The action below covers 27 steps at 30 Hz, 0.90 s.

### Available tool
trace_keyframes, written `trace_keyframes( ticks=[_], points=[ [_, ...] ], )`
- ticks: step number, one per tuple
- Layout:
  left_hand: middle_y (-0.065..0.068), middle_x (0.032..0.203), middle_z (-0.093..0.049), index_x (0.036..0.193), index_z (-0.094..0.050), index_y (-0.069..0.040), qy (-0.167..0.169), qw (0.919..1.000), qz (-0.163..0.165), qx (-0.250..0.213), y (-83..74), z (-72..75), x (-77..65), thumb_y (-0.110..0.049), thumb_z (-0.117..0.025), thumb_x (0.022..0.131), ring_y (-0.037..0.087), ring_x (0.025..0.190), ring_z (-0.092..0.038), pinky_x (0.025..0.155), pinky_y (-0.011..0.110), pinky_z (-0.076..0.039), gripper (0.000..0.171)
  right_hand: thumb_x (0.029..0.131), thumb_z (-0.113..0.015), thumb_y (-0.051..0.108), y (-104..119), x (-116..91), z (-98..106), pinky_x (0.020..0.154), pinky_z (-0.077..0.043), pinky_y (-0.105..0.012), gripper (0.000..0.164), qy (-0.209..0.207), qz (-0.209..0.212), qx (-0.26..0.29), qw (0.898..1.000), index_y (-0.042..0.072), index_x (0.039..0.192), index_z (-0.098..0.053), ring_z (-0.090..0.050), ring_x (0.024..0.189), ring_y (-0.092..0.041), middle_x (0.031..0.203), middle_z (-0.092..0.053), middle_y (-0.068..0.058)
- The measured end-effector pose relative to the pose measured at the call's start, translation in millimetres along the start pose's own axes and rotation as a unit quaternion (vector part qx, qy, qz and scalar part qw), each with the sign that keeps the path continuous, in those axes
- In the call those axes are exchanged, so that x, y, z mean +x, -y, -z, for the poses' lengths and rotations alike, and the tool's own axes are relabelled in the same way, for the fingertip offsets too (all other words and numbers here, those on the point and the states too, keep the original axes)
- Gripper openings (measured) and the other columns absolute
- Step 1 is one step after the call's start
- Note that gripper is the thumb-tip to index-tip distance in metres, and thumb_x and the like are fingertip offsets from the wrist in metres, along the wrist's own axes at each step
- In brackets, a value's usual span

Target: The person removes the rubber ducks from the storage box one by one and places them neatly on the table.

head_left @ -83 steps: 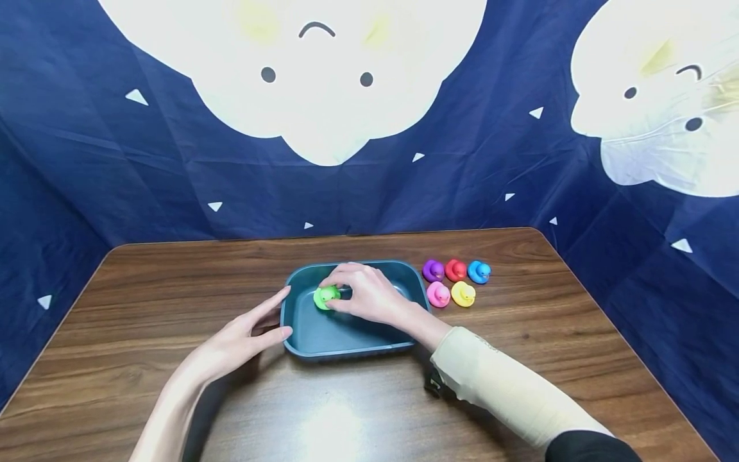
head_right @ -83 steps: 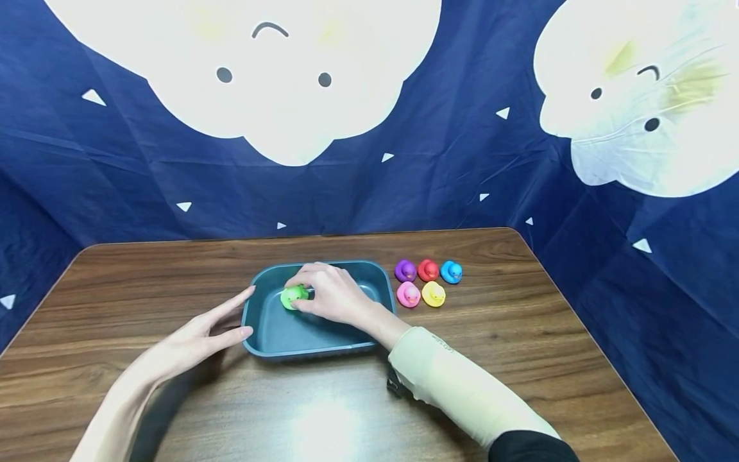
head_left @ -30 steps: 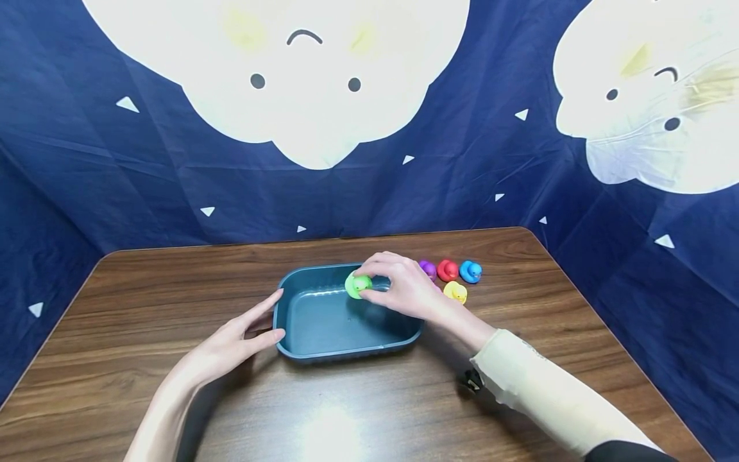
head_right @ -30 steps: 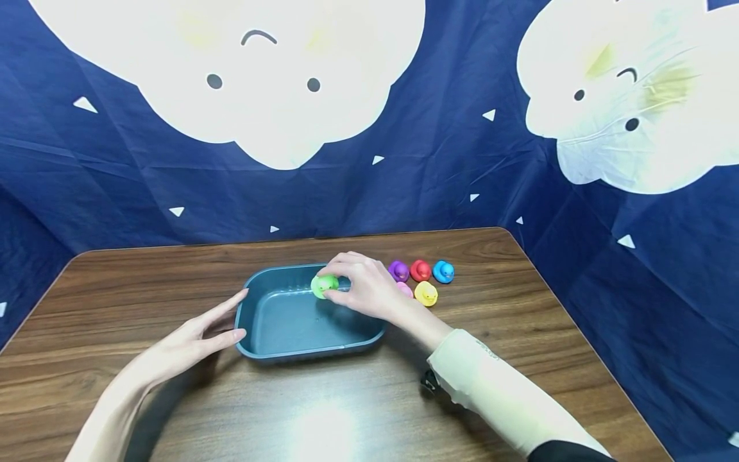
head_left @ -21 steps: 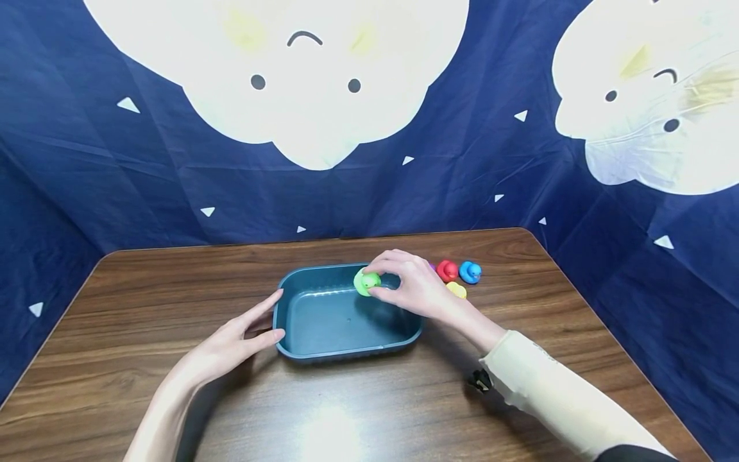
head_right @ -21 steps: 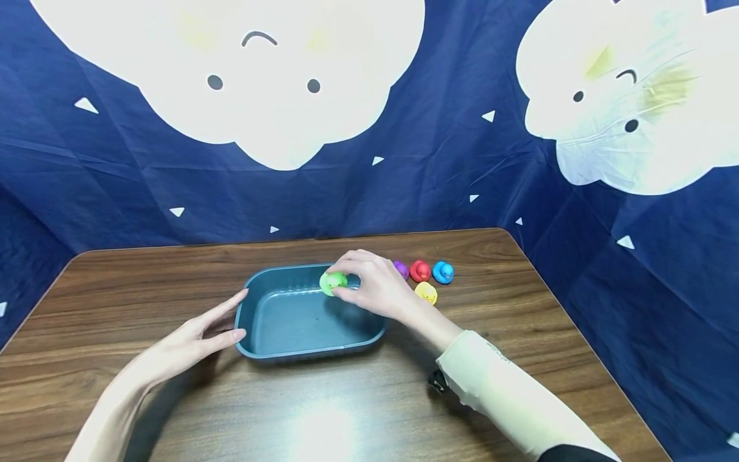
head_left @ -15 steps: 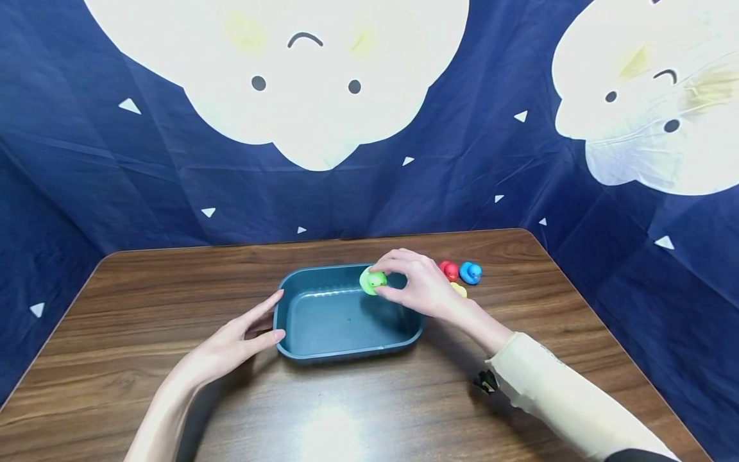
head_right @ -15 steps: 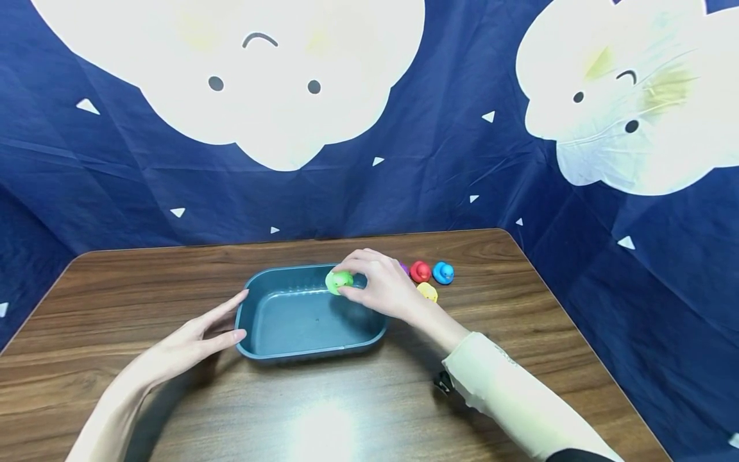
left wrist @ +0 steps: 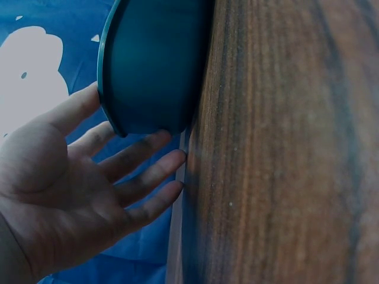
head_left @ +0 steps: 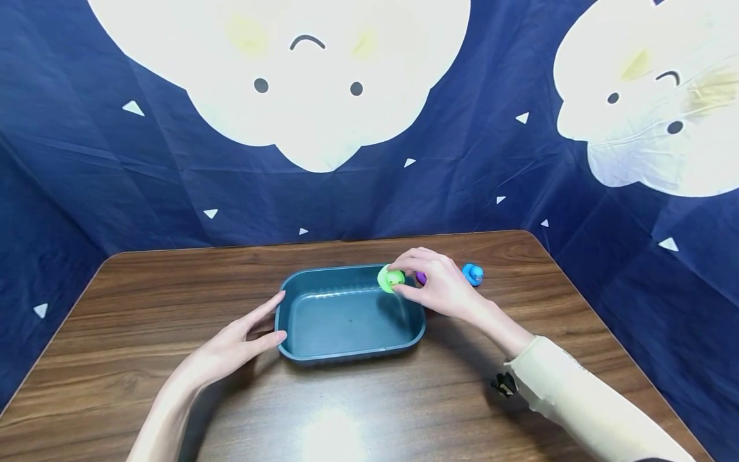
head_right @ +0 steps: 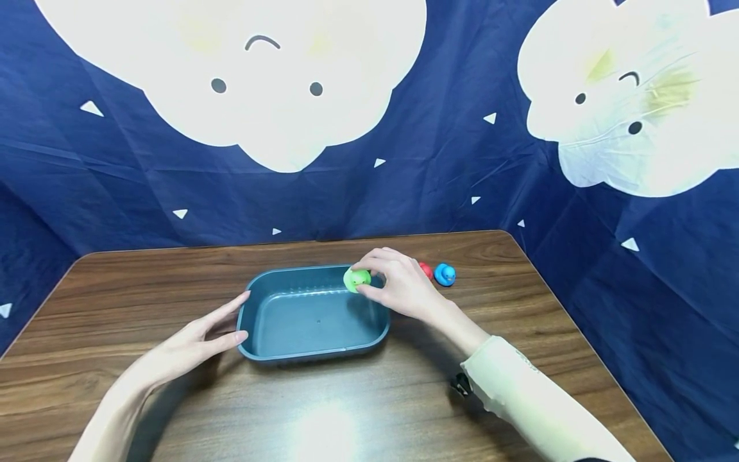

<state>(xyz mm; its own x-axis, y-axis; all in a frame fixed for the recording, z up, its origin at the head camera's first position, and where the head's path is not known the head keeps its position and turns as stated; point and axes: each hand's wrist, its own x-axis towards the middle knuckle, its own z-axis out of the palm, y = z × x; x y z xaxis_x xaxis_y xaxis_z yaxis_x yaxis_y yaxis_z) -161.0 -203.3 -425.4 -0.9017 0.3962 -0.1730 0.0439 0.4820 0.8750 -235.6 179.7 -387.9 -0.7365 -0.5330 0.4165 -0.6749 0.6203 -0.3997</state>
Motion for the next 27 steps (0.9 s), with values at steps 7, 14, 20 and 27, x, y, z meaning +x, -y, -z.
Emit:
trace_keyframes(
  ticks=[7, 14, 20, 27],
  points=[
    [0.02, 0.16, -0.044, 0.166, -0.019, -0.026, -0.001, 1.0, 0.002, 0.004, 0.8, 0.7, -1.0, -0.037, -0.062, 0.103, 0.037, 0.147, -0.047, 0.1, 0.016, -0.044, 0.077, 0.083, -0.087, 0.018, -6.8, -5.1, 7.2, 0.08, -0.056, -0.037, 0.028, -0.018, 0.02, -0.002, 1.0, 0.014, 0.11, -0.08, -0.065, 0.093, -0.016, 0.107, -0.076, 0.001],
    [0.019, 0.163, -0.04, 0.166, -0.017, -0.028, 0.005, 0.9999, 0.008, 0.003, 1.7, -0.4, 0.0, -0.039, -0.061, 0.104, 0.038, 0.149, -0.044, 0.11, 0.04, -0.045, 0.078, 0.081, -0.088, 0.017, -15.2, -14.1, 14.4, 0.074, -0.054, -0.032, 0.029, -0.027, 0.013, -0.016, 0.999, 0.015, 0.109, -0.08, -0.067, 0.095, -0.017, 0.108, -0.076, 0.001],
    [0.018, 0.166, -0.035, 0.166, -0.017, -0.028, 0.009, 0.9999, 0.006, 0.003, 2.9, -0.2, 0.4, -0.039, -0.061, 0.104, 0.038, 0.15, -0.042, 0.11, 0.04, -0.045, 0.078, 0.079, -0.09, 0.018, -20.2, -22.3, 21.6, 0.081, -0.054, -0.033, 0.029, -0.039, 0.004, -0.031, 0.999, 0.017, 0.106, -0.08, -0.067, 0.097, -0.013, 0.106, -0.076, 0.004],
    [0.019, 0.165, -0.037, 0.166, -0.017, -0.027, 0.011, 0.9999, 0.003, -0.011, 2.8, 0.8, -0.4, -0.039, -0.062, 0.103, 0.038, 0.15, -0.042, 0.101, 0.016, -0.045, 0.079, 0.078, -0.09, 0.015, -26.6, -32.2, 27.9, 0.079, -0.055, -0.033, 0.03, -0.052, -0.004, -0.038, 0.998, 0.015, 0.106, -0.079, -0.066, 0.092, -0.013, 0.106, -0.076, 0.003]
  ],
)
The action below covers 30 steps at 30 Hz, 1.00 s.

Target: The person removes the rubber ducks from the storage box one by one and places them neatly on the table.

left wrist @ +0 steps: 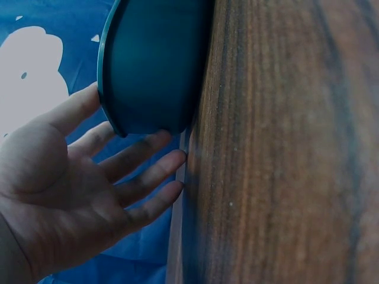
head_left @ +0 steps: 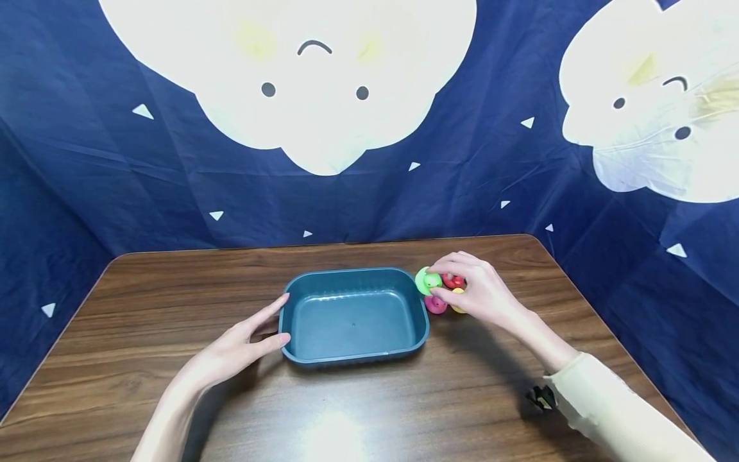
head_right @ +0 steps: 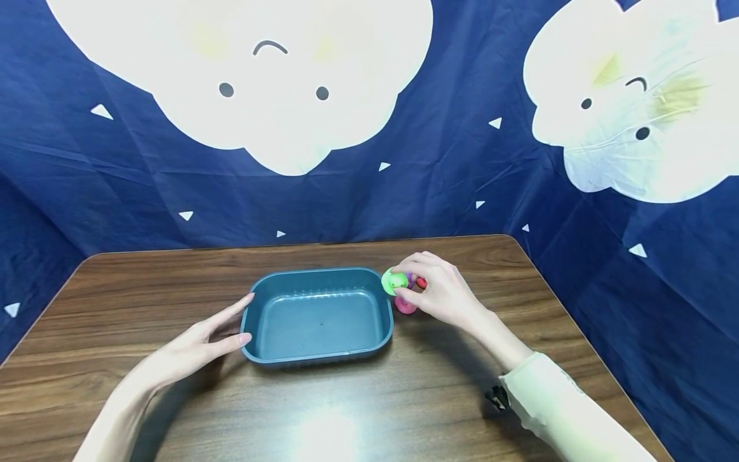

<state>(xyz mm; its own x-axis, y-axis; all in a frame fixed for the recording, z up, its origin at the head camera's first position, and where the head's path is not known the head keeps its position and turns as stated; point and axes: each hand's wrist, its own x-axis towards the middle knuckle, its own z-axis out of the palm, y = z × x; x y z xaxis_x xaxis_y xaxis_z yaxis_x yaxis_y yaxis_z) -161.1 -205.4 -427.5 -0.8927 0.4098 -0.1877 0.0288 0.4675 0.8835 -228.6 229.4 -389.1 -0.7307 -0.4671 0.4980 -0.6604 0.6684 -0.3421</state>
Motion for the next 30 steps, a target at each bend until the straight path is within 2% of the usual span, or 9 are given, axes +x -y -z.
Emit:
trace_keyframes(
  ticks=[1, 2, 5, 8, 11, 14, 20, 27, 30],
  points=[
    [0.019, 0.165, -0.037, 0.166, -0.017, -0.027, 0.001, 1.0, -0.001, -0.003, 0.0, 0.0, -0.3, -0.039, -0.062, 0.103, 0.038, 0.15, -0.042, 0.1, 0.014, -0.044, 0.079, 0.078, -0.09, 0.015, -1.1, -1.4, 0.8, 0.078, -0.055, -0.034, 0.031, -0.003, 0.003, -0.002, 1.0, 0.015, 0.106, -0.079, -0.065, 0.09, -0.011, 0.105, -0.076, 0.003],
    [0.019, 0.165, -0.037, 0.166, -0.017, -0.027, 0.001, 1.0, -0.001, -0.002, -0.3, -0.1, -0.4, -0.039, -0.062, 0.103, 0.039, 0.15, -0.042, 0.102, 0.017, -0.045, 0.079, 0.078, -0.09, 0.015, -2.3, -2.7, 1.8, 0.077, -0.054, -0.033, 0.03, -0.005, 0.006, -0.004, 1.0, 0.015, 0.106, -0.079, -0.064, 0.089, -0.012, 0.105, -0.076, 0.003],
    [0.019, 0.166, -0.034, 0.167, -0.016, -0.027, 0.0, 1.0, 0.001, 0.002, -1.0, -0.5, -0.4, -0.039, -0.061, 0.104, 0.039, 0.15, -0.041, 0.11, 0.034, -0.046, 0.079, 0.077, -0.091, 0.014, -5.0, -5.4, 4.6, 0.074, -0.054, -0.033, 0.03, -0.009, 0.013, -0.007, 1.0, 0.014, 0.105, -0.079, -0.064, 0.088, -0.013, 0.104, -0.075, 0.002],
    [0.018, 0.167, -0.033, 0.166, -0.016, -0.028, -0.003, 0.9999, 0.006, 0.012, -1.5, -0.9, 0.0, -0.04, -0.061, 0.104, 0.038, 0.151, -0.041, 0.115, 0.053, -0.041, 0.078, 0.077, -0.091, 0.013, -7.9, -7.5, 7.2, 0.074, -0.052, -0.029, 0.031, -0.008, 0.01, -0.012, 1.0, 0.014, 0.106, -0.079, -0.063, 0.088, -0.013, 0.104, -0.075, 0.002],
    [0.017, 0.168, -0.032, 0.166, -0.016, -0.028, -0.004, 0.9999, 0.007, 0.015, -1.3, -1.1, -0.2, -0.041, -0.061, 0.103, 0.038, 0.151, -0.04, 0.115, 0.055, -0.04, 0.079, 0.076, -0.091, 0.012, -11.2, -9.6, 8.9, 0.074, -0.051, -0.029, 0.032, -0.012, 0.01, -0.015, 1.0, 0.014, 0.105, -0.079, -0.06, 0.087, -0.009, 0.103, -0.075, 0.002],
    [0.016, 0.169, -0.03, 0.166, -0.017, -0.028, -0.006, 0.9998, 0.007, 0.017, -1.5, -0.8, -0.4, -0.041, -0.061, 0.103, 0.038, 0.151, -0.04, 0.116, 0.056, -0.039, 0.078, 0.075, -0.092, 0.012, -14.5, -12.1, 10.4, 0.075, -0.051, -0.027, 0.032, -0.017, 0.009, -0.016, 1.0, 0.015, 0.104, -0.079, -0.062, 0.087, -0.01, 0.102, -0.075, 0.002],
    [0.016, 0.168, -0.031, 0.166, -0.017, -0.027, -0.009, 0.9998, 0.003, 0.019, -2.2, -0.8, -0.8, -0.041, -0.061, 0.103, 0.038, 0.151, -0.041, 0.116, 0.057, -0.038, 0.078, 0.076, -0.091, 0.011, -21.0, -19.4, 14.2, 0.079, -0.047, -0.016, 0.031, -0.024, 0.001, -0.024, 0.999, 0.015, 0.105, -0.079, -0.065, 0.087, -0.012, 0.101, -0.076, 0.003],
    [0.017, 0.169, -0.03, 0.166, -0.017, -0.027, -0.007, 0.9998, 0.008, 0.017, -4.0, -0.8, -1.5, -0.04, -0.061, 0.103, 0.039, 0.151, -0.04, 0.116, 0.058, -0.038, 0.078, 0.076, -0.091, 0.012, -27.2, -30.0, 20.3, 0.075, -0.051, -0.024, 0.03, -0.022, -0.008, -0.039, 0.999, 0.016, 0.104, -0.079, -0.063, 0.084, -0.01, 0.099, -0.075, 0.003],
    [0.016, 0.169, -0.028, 0.166, -0.017, -0.027, -0.006, 0.9998, 0.009, 0.017, -4.4, -0.6, -1.9, -0.041, -0.061, 0.103, 0.039, 0.152, -0.039, 0.116, 0.057, -0.038, 0.078, 0.076, -0.091, 0.012, -29.8, -34.4, 23.2, 0.076, -0.05, -0.024, 0.032, -0.019, -0.019, -0.045, 0.999, 0.016, 0.105, -0.078, -0.064, 0.083, -0.012, 0.1, -0.075, 0.004]
  ],
)
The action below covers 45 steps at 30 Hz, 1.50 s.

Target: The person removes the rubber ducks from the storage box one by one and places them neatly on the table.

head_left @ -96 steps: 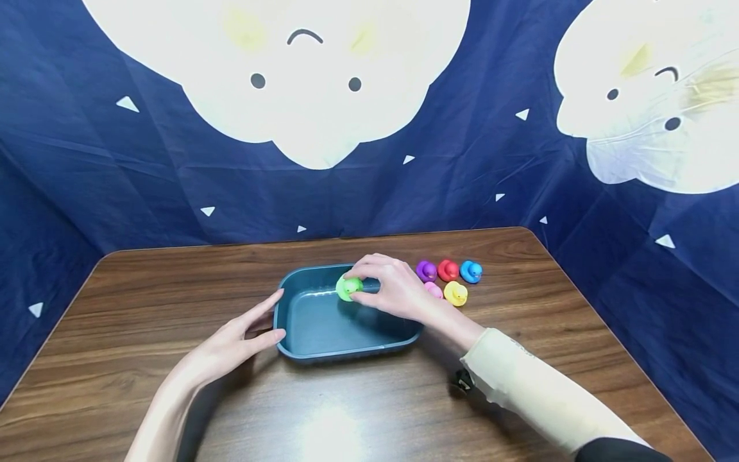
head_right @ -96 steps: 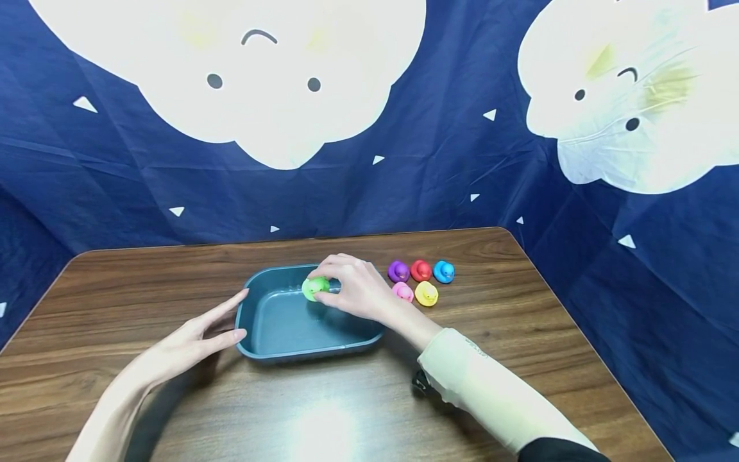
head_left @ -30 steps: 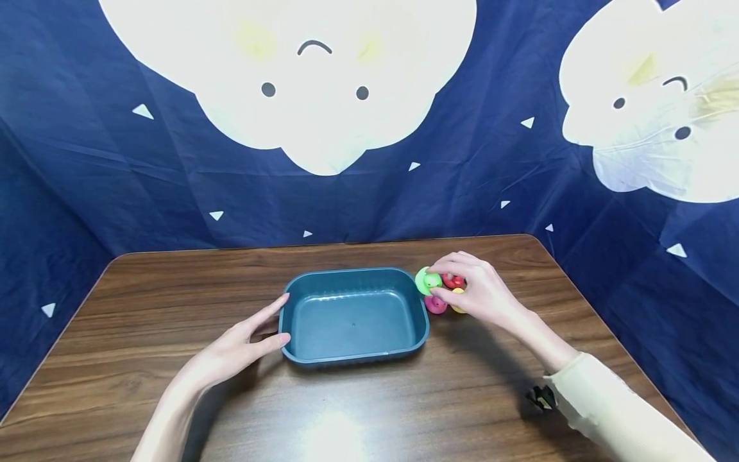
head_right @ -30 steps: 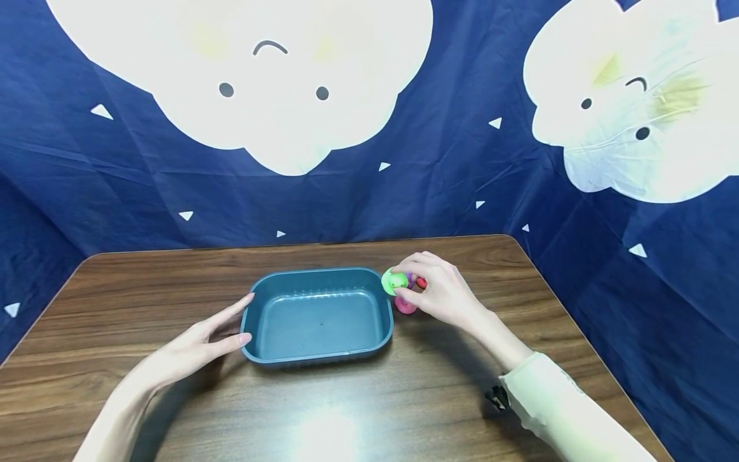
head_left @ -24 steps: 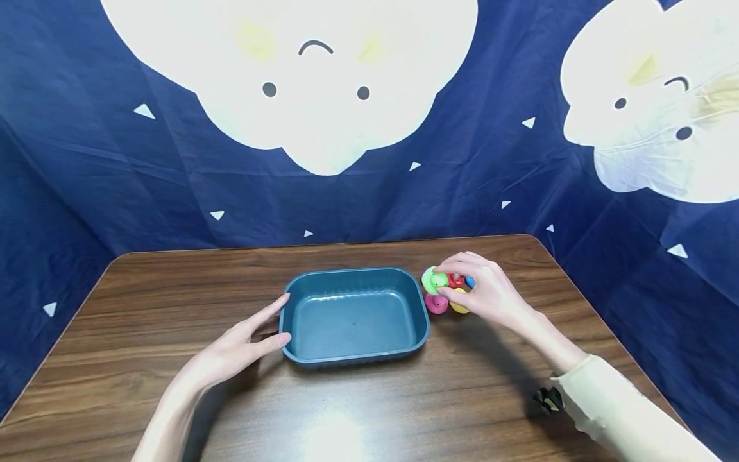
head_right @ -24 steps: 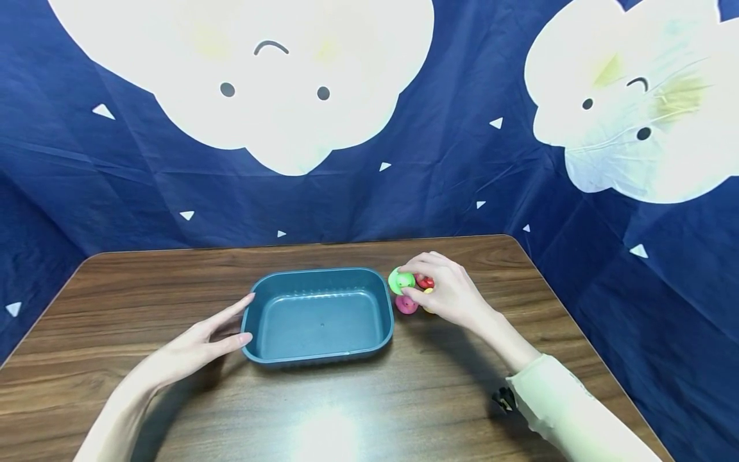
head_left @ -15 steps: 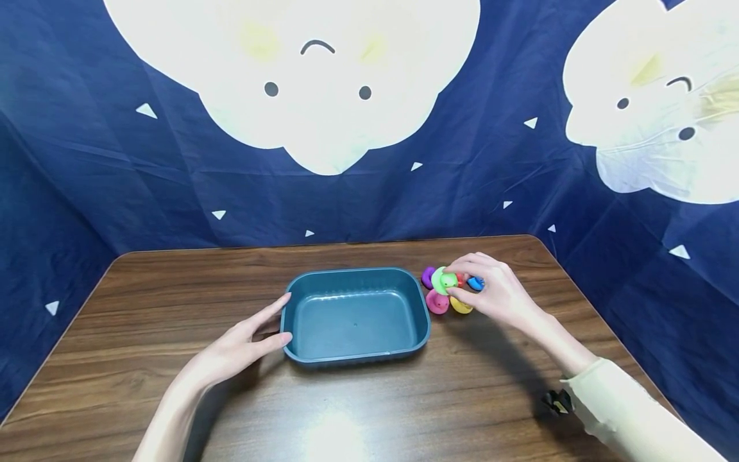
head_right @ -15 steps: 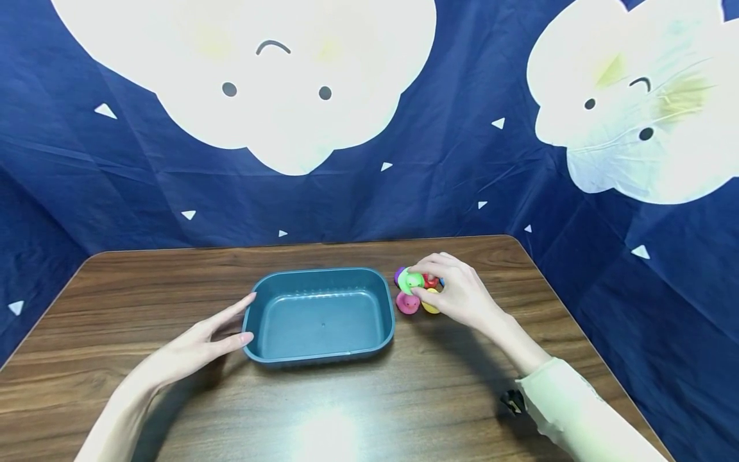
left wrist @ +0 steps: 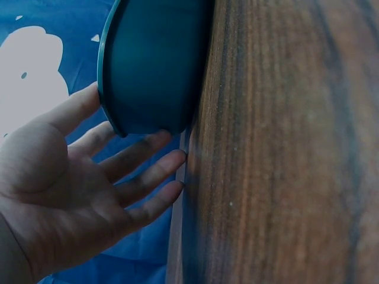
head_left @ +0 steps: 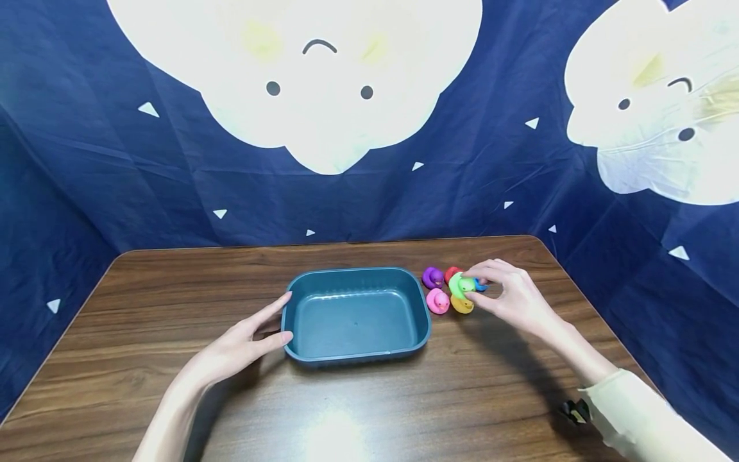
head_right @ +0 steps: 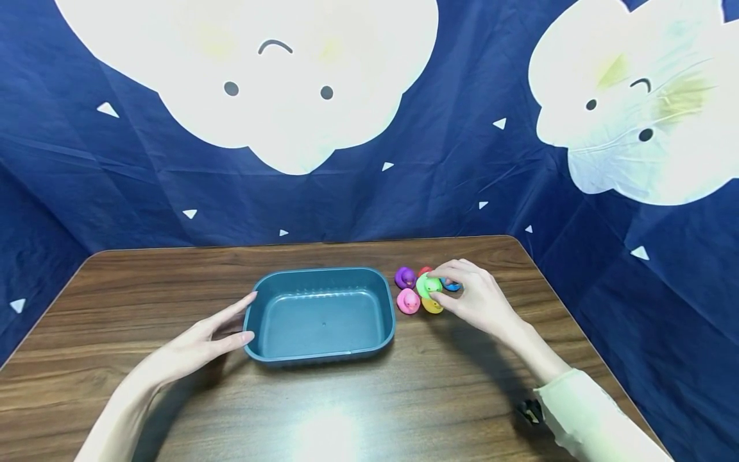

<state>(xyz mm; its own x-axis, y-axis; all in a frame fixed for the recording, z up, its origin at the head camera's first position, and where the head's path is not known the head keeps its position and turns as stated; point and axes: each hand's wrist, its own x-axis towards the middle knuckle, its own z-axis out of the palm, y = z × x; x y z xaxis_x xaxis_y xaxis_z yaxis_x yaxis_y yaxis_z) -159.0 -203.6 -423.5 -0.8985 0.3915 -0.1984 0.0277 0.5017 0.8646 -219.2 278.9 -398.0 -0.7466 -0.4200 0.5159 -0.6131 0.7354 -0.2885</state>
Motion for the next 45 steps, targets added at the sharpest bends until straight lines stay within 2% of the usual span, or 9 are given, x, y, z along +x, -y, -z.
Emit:
trace_keyframes(
  ticks=[9, 17, 23, 30, 32, 36, 38, 43, 45],
  points=[
    [0.017, 0.167, -0.034, 0.166, -0.017, -0.027, -0.004, 1.0, -0.002, -0.004, 0.9, 0.1, -1.4, -0.04, -0.061, 0.103, 0.038, 0.15, -0.041, 0.116, 0.055, -0.038, 0.078, 0.074, -0.092, 0.011, -14.7, -8.6, 5.3, 0.08, -0.045, -0.01, 0.035, -0.002, 0.0, -0.016, 1.0, 0.014, 0.106, -0.079, -0.068, 0.084, -0.014, 0.101, -0.076, 0.003],
    [0.016, 0.164, -0.039, 0.166, -0.017, -0.026, 0.001, 0.9999, -0.003, -0.012, 2.8, 0.3, -1.4, -0.039, -0.062, 0.103, 0.035, 0.15, -0.043, 0.112, 0.038, -0.043, 0.078, 0.072, -0.092, 0.008, -29.4, -19.1, 9.2, 0.08, -0.044, -0.008, 0.037, -0.002, -0.001, -0.03, 1.0, 0.014, 0.106, -0.079, -0.068, 0.084, -0.015, 0.101, -0.077, 0.001],
    [0.016, 0.166, -0.037, 0.166, -0.017, -0.026, -0.002, 0.9999, -0.003, -0.011, 3.0, 0.1, -0.6, -0.039, -0.062, 0.103, 0.036, 0.15, -0.042, 0.115, 0.049, -0.04, 0.078, 0.073, -0.091, 0.007, -38.3, -25.8, 9.8, 0.079, -0.045, -0.007, 0.036, 0.002, -0.01, -0.04, 0.999, 0.014, 0.106, -0.079, -0.07, 0.084, -0.015, 0.101, -0.077, 0.001],
    [0.016, 0.167, -0.035, 0.166, -0.017, -0.027, -0.001, 0.9999, 0.001, -0.014, 2.3, 0.1, -0.7, -0.039, -0.061, 0.104, 0.037, 0.151, -0.041, 0.116, 0.052, -0.039, 0.078, 0.073, -0.091, 0.009, -47.3, -32.1, 7.8, 0.08, -0.046, -0.007, 0.034, 0.006, -0.02, -0.048, 0.999, 0.015, 0.105, -0.08, -0.072, 0.087, -0.018, 0.101, -0.078, 0.001],
    [0.016, 0.166, -0.037, 0.166, -0.017, -0.027, -0.002, 0.9999, 0.002, -0.013, 1.9, 0.0, -1.1, -0.039, -0.062, 0.103, 0.037, 0.151, -0.041, 0.115, 0.05, -0.04, 0.078, 0.073, -0.091, 0.008, -50.0, -34.0, 6.7, 0.081, -0.046, -0.006, 0.034, 0.008, -0.021, -0.048, 0.999, 0.014, 0.104, -0.08, -0.072, 0.087, -0.018, 0.101, -0.079, 0.0],
    [0.016, 0.165, -0.039, 0.166, -0.018, -0.026, -0.001, 0.9999, 0.0, -0.016, 2.2, -0.5, -1.2, -0.038, -0.062, 0.103, 0.036, 0.15, -0.043, 0.111, 0.032, -0.044, 0.078, 0.073, -0.091, 0.007, -54.7, -38.2, 4.6, 0.082, -0.046, -0.003, 0.033, 0.01, -0.022, -0.046, 0.999, 0.013, 0.104, -0.08, -0.072, 0.088, -0.015, 0.101, -0.079, -0.002],
    [0.015, 0.165, -0.038, 0.166, -0.018, -0.026, -0.001, 0.9999, -0.001, -0.015, 2.5, -0.7, -0.9, -0.038, -0.062, 0.103, 0.036, 0.15, -0.043, 0.11, 0.031, -0.044, 0.078, 0.073, -0.091, 0.006, -56.3, -40.4, 3.8, 0.081, -0.046, -0.002, 0.034, 0.013, -0.024, -0.046, 0.999, 0.013, 0.104, -0.08, -0.071, 0.088, -0.014, 0.101, -0.079, -0.002],
    [0.014, 0.166, -0.037, 0.166, -0.019, -0.027, -0.006, 0.9999, -0.001, -0.011, 3.0, -1.2, -0.5, -0.039, -0.062, 0.103, 0.036, 0.15, -0.043, 0.114, 0.046, -0.041, 0.077, 0.073, -0.091, 0.005, -58.7, -43.5, 1.1, 0.078, -0.048, -0.004, 0.034, 0.018, -0.026, -0.049, 0.998, 0.014, 0.104, -0.08, -0.071, 0.087, -0.014, 0.101, -0.078, -0.001],
    [0.014, 0.165, -0.038, 0.166, -0.019, -0.027, -0.007, 0.9999, 0.0, -0.011, 3.6, -1.4, 0.0, -0.039, -0.062, 0.103, 0.036, 0.15, -0.043, 0.114, 0.048, -0.041, 0.077, 0.073, -0.091, 0.005, -60.2, -44.1, -0.8, 0.077, -0.051, -0.008, 0.034, 0.019, -0.025, -0.047, 0.998, 0.014, 0.104, -0.08, -0.072, 0.087, -0.015, 0.102, -0.078, -0.002]
  ],
)
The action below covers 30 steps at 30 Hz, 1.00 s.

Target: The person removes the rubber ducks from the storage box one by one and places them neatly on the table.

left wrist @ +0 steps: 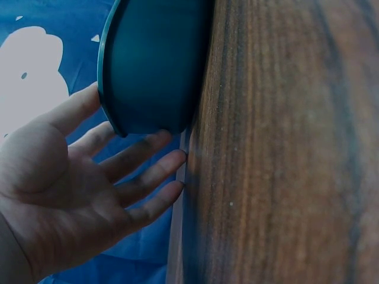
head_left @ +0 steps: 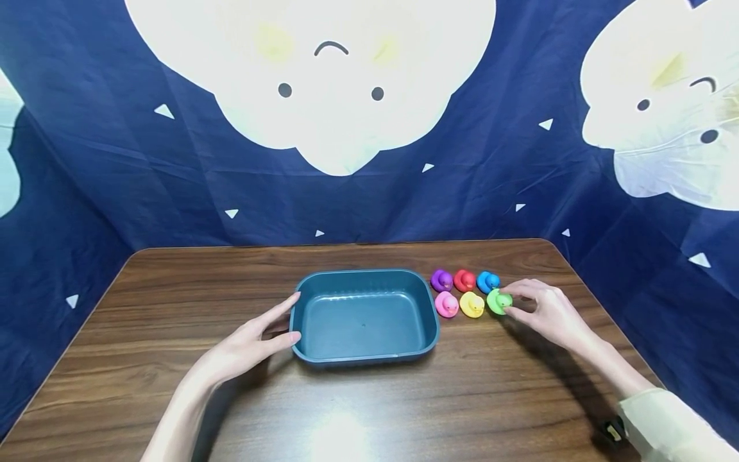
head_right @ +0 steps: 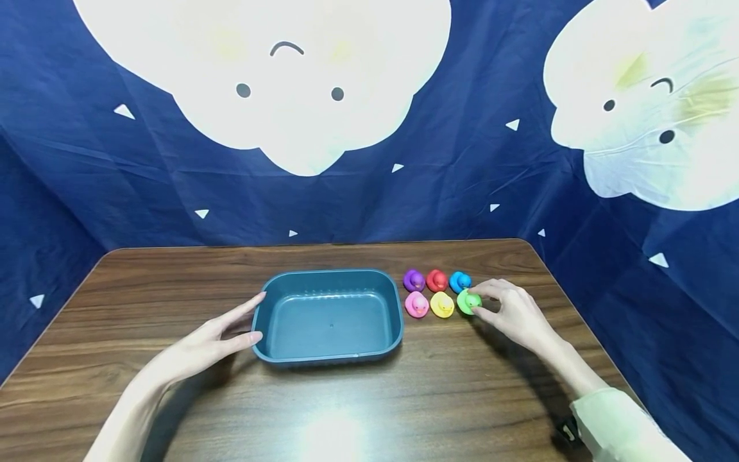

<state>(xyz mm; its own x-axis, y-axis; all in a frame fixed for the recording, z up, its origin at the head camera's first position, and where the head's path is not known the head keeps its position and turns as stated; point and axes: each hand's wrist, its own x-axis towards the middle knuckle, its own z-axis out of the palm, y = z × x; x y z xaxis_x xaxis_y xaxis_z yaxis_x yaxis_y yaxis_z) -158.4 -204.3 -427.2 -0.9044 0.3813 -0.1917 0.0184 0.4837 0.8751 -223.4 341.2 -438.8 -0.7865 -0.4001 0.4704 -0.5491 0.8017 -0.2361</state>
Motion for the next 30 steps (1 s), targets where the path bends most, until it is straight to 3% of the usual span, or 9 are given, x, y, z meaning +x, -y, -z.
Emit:
trace_keyframes(
  ticks=[5, 11, 18, 30],
  points=[
    [0.016, 0.164, -0.039, 0.166, -0.02, -0.027, 0.0, 1.0, 0.003, 0.002, 0.6, -1.0, 0.0, -0.039, -0.062, 0.103, 0.036, 0.149, -0.044, 0.115, 0.05, -0.041, 0.076, 0.073, -0.091, 0.005, -3.2, -2.5, -4.2, 0.076, -0.056, -0.015, 0.034, 0.002, 0.001, 0.002, 1.0, 0.013, 0.104, -0.08, -0.072, 0.089, -0.013, 0.103, -0.078, -0.002],
    [0.016, 0.165, -0.038, 0.166, -0.019, -0.029, -0.001, 1.0, 0.005, 0.005, 0.0, -0.8, -1.8, -0.04, -0.061, 0.103, 0.038, 0.15, -0.041, 0.116, 0.057, -0.038, 0.076, 0.073, -0.091, 0.005, -5.3, -4.0, -7.1, 0.079, -0.053, -0.01, 0.034, 0.003, -0.003, 0.005, 1.0, 0.013, 0.104, -0.08, -0.071, 0.09, -0.013, 0.103, -0.078, -0.002],
    [0.015, 0.167, -0.035, 0.166, -0.019, -0.028, -0.001, 1.0, 0.004, 0.005, 0.2, -0.3, -1.0, -0.04, -0.061, 0.103, 0.037, 0.15, -0.042, 0.117, 0.055, -0.039, 0.076, 0.073, -0.091, 0.006, -6.8, -5.0, -11.0, 0.081, -0.046, -0.003, 0.035, 0.012, -0.012, 0.003, 1.0, 0.015, 0.105, -0.08, -0.073, 0.091, -0.015, 0.103, -0.079, 0.0],
    [0.016, 0.163, -0.041, 0.166, -0.019, -0.031, 0.001, 0.9999, 0.011, 0.004, -1.0, 0.0, -0.3, -0.042, -0.061, 0.103, 0.035, 0.149, -0.044, 0.116, 0.054, -0.04, 0.076, 0.073, -0.091, 0.007, -7.7, -4.7, -12.2, 0.081, -0.046, -0.004, 0.035, 0.019, -0.023, 0.003, 1.0, 0.016, 0.105, -0.08, -0.073, 0.092, -0.016, 0.103, -0.079, 0.0]
  ],
)
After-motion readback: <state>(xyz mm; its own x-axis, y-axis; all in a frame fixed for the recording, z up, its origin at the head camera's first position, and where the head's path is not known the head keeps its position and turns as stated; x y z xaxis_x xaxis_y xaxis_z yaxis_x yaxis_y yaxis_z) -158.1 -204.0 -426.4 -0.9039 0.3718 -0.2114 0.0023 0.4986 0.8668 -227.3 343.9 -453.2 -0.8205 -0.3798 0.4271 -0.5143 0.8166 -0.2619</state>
